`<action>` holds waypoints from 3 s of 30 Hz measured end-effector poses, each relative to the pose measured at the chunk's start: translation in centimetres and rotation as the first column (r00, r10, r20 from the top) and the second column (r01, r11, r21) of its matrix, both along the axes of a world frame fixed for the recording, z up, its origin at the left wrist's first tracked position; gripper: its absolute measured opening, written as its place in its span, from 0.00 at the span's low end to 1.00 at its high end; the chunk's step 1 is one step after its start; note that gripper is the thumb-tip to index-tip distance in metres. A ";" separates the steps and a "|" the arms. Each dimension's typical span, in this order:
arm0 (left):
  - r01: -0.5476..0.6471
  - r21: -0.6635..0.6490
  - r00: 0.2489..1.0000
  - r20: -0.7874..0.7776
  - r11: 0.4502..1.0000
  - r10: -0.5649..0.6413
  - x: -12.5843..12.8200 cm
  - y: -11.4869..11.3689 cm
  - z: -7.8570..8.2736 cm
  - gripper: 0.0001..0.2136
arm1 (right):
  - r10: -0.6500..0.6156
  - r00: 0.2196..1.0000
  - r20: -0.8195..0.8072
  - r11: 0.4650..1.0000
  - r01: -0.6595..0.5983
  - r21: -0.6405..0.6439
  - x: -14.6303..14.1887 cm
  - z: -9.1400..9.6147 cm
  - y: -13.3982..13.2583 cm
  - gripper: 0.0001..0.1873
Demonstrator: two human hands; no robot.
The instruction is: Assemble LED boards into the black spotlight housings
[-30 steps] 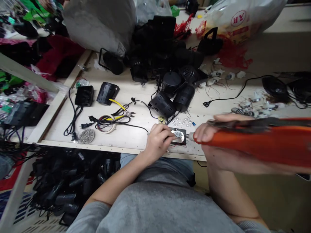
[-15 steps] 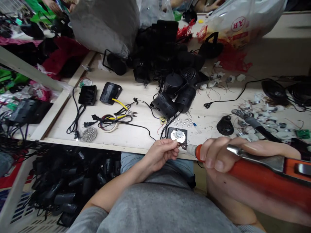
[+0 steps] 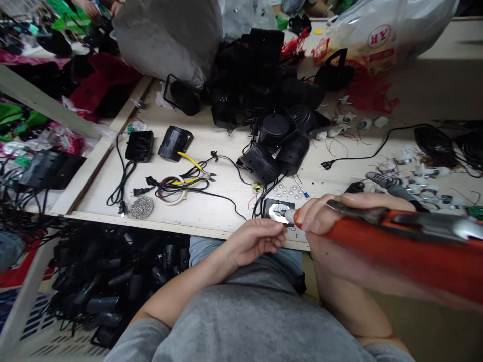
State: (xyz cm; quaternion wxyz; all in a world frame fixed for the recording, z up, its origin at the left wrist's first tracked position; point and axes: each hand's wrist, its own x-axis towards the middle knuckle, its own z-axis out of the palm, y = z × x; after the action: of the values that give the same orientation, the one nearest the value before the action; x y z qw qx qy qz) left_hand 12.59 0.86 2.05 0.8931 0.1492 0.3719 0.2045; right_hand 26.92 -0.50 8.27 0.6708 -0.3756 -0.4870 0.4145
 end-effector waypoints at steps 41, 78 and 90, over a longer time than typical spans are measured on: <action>0.567 0.822 0.764 -0.549 0.055 0.340 0.9 4.7 -4.8 0.17 | -0.084 0.996 0.020 0.991 0.082 0.104 3.3 -3.2 2.7 0.49; 0.698 0.660 0.713 -0.608 -0.277 0.350 0.8 6.5 -2.3 0.05 | 0.030 0.997 -0.069 0.999 -0.027 0.039 2.1 -6.6 2.4 0.40; -0.120 0.851 0.828 -0.198 0.512 0.524 -1.2 3.1 -4.4 0.18 | -0.155 0.974 -0.166 0.986 0.163 0.036 2.6 -3.8 1.7 0.48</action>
State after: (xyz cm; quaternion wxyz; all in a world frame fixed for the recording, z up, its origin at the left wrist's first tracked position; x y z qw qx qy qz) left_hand 11.37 3.95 -2.37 0.5612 0.5061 0.4462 0.4794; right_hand 29.51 1.16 4.43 0.7484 -0.3615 -0.4092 0.3765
